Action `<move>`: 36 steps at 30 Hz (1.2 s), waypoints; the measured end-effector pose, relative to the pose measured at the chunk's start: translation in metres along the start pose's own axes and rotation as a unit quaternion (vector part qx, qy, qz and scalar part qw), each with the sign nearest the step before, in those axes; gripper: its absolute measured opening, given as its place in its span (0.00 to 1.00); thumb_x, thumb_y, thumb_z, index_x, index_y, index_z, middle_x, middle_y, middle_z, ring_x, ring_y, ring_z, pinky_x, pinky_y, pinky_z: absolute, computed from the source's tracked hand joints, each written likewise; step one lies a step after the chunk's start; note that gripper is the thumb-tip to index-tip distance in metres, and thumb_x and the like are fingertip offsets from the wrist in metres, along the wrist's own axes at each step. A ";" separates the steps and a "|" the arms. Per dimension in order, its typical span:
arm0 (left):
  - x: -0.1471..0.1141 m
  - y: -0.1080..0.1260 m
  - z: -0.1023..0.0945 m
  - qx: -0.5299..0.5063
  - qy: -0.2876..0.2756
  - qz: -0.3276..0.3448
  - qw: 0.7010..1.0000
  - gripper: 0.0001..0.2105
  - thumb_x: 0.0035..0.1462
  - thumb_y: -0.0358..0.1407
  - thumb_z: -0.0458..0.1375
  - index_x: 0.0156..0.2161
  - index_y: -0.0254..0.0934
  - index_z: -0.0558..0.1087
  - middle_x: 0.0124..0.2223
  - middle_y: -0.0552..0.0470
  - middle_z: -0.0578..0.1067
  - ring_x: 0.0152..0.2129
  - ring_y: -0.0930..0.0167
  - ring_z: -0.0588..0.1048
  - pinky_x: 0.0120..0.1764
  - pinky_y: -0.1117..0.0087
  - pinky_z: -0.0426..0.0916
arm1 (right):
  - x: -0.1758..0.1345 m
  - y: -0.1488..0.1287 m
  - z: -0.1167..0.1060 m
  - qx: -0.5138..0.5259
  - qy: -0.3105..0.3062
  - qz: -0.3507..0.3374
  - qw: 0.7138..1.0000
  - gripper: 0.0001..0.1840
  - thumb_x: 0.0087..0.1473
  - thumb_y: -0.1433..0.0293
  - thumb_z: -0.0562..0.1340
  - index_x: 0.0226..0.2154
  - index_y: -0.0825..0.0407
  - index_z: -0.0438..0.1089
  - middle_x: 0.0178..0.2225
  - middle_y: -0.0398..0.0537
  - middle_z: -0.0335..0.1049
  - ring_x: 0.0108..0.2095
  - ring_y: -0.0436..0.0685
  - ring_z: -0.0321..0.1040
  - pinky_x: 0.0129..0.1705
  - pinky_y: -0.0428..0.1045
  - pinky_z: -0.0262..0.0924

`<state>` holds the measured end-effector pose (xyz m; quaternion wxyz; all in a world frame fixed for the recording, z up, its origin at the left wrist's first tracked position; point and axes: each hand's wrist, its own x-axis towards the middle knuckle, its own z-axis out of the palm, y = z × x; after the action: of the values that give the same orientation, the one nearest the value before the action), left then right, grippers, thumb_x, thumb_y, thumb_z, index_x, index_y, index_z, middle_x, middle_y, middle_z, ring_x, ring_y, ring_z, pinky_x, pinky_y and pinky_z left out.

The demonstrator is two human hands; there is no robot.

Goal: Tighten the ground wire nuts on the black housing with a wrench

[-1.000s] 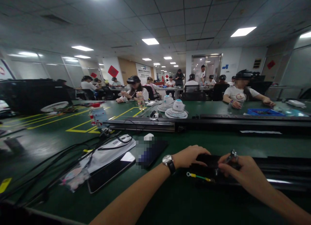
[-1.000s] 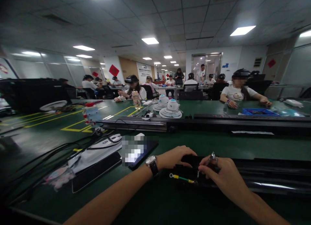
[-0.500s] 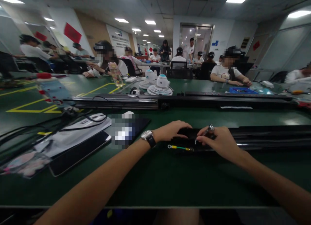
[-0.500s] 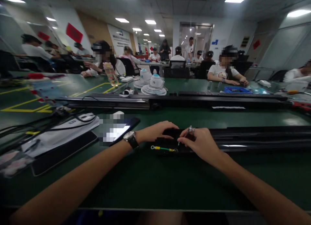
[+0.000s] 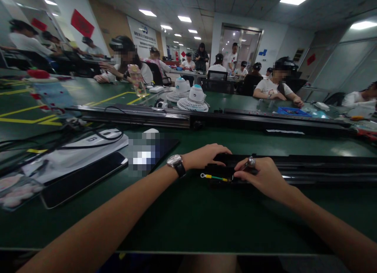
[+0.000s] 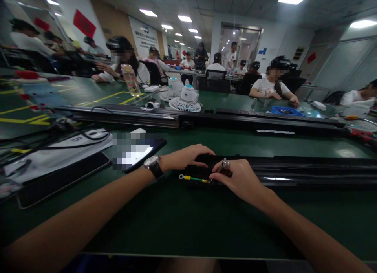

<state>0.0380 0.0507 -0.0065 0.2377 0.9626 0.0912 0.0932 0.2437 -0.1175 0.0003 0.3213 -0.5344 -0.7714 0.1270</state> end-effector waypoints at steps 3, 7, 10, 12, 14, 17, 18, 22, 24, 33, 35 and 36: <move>0.000 0.001 0.000 0.002 -0.002 -0.004 1.000 0.20 0.65 0.41 0.62 0.60 0.43 0.69 0.56 0.49 0.74 0.50 0.64 0.72 0.53 0.63 0.63 | 0.001 0.000 0.000 -0.010 -0.007 -0.016 1.000 0.08 0.63 0.63 0.65 0.38 0.48 0.79 0.35 0.45 0.82 0.34 0.56 0.79 0.36 0.49 0.69; 0.000 0.002 -0.001 0.004 -0.002 -0.005 1.000 0.21 0.65 0.41 0.62 0.61 0.42 0.69 0.57 0.49 0.74 0.50 0.64 0.72 0.53 0.63 0.63 | 0.002 0.000 -0.007 -0.019 -0.027 -0.052 0.998 0.10 0.66 0.66 0.61 0.42 0.47 0.79 0.39 0.45 0.81 0.38 0.56 0.78 0.43 0.50 0.69; 0.000 0.003 -0.001 0.006 -0.003 -0.003 1.000 0.21 0.65 0.40 0.62 0.61 0.42 0.68 0.57 0.48 0.74 0.51 0.64 0.72 0.54 0.62 0.63 | 0.002 0.002 -0.012 -0.028 -0.024 -0.064 0.997 0.10 0.67 0.66 0.60 0.43 0.47 0.78 0.40 0.46 0.81 0.40 0.57 0.78 0.46 0.51 0.69; 0.000 0.003 -0.001 0.007 -0.003 -0.001 1.000 0.20 0.65 0.39 0.62 0.60 0.43 0.68 0.57 0.49 0.74 0.51 0.63 0.72 0.54 0.62 0.63 | 0.002 0.003 -0.014 -0.033 -0.012 -0.059 0.998 0.10 0.66 0.65 0.60 0.42 0.48 0.78 0.40 0.47 0.81 0.40 0.57 0.78 0.46 0.52 0.69; 0.000 0.004 -0.001 0.008 -0.002 0.003 1.000 0.21 0.65 0.39 0.62 0.61 0.43 0.68 0.57 0.49 0.74 0.51 0.64 0.72 0.54 0.62 0.63 | 0.002 0.003 -0.014 -0.034 -0.001 -0.049 0.998 0.09 0.65 0.64 0.62 0.41 0.48 0.78 0.38 0.47 0.82 0.38 0.57 0.78 0.44 0.51 0.70; -0.001 0.004 -0.001 0.008 0.000 0.008 1.000 0.21 0.64 0.39 0.63 0.60 0.43 0.68 0.56 0.49 0.74 0.51 0.64 0.72 0.54 0.62 0.63 | 0.001 0.002 -0.011 -0.027 0.005 -0.037 0.999 0.09 0.65 0.63 0.63 0.40 0.49 0.78 0.36 0.45 0.82 0.35 0.56 0.79 0.40 0.49 0.71; -0.001 0.004 -0.001 0.009 0.001 0.008 1.000 0.21 0.64 0.39 0.63 0.60 0.43 0.68 0.56 0.49 0.75 0.50 0.64 0.72 0.54 0.62 0.63 | 0.001 0.002 -0.010 -0.024 0.006 -0.034 0.999 0.09 0.64 0.63 0.63 0.40 0.49 0.78 0.36 0.45 0.82 0.34 0.55 0.79 0.39 0.49 0.71; 0.000 0.002 0.000 0.010 0.006 0.006 1.000 0.20 0.64 0.39 0.63 0.60 0.42 0.69 0.56 0.48 0.75 0.50 0.64 0.72 0.53 0.62 0.64 | 0.001 0.001 -0.007 -0.019 0.010 -0.030 0.999 0.08 0.64 0.63 0.64 0.39 0.48 0.78 0.34 0.43 0.82 0.32 0.54 0.79 0.37 0.48 0.70; 0.000 0.001 0.001 0.010 0.008 0.005 1.000 0.20 0.64 0.39 0.63 0.59 0.42 0.69 0.56 0.48 0.75 0.50 0.64 0.72 0.53 0.63 0.64 | 0.001 0.001 -0.006 -0.020 0.009 -0.034 0.999 0.07 0.63 0.65 0.65 0.39 0.48 0.78 0.33 0.42 0.82 0.32 0.54 0.79 0.37 0.47 0.70; 0.000 0.003 0.000 0.013 0.008 0.002 1.000 0.20 0.65 0.40 0.63 0.60 0.42 0.69 0.55 0.48 0.75 0.50 0.64 0.73 0.52 0.63 0.64 | 0.002 0.002 -0.006 -0.040 -0.019 -0.079 0.996 0.06 0.66 0.68 0.63 0.41 0.48 0.77 0.38 0.44 0.82 0.37 0.55 0.79 0.40 0.48 0.69; 0.000 0.002 0.000 0.014 0.008 0.003 1.000 0.20 0.65 0.40 0.63 0.60 0.42 0.69 0.55 0.48 0.75 0.50 0.64 0.73 0.52 0.64 0.64 | 0.002 0.002 -0.009 -0.044 -0.028 -0.098 0.994 0.07 0.67 0.69 0.61 0.42 0.48 0.77 0.39 0.45 0.81 0.39 0.55 0.78 0.43 0.49 0.68; 0.000 0.002 0.001 0.014 0.008 0.003 1.000 0.20 0.65 0.40 0.63 0.59 0.42 0.69 0.56 0.48 0.75 0.50 0.64 0.73 0.52 0.64 0.64 | 0.002 0.003 -0.010 -0.044 -0.030 -0.107 0.993 0.08 0.67 0.69 0.61 0.43 0.47 0.76 0.40 0.45 0.81 0.41 0.55 0.77 0.45 0.49 0.67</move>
<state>0.0384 0.0488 -0.0060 0.2234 0.9652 0.0914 0.1007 0.2517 -0.1162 0.0073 0.2858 -0.4586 -0.8382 0.0736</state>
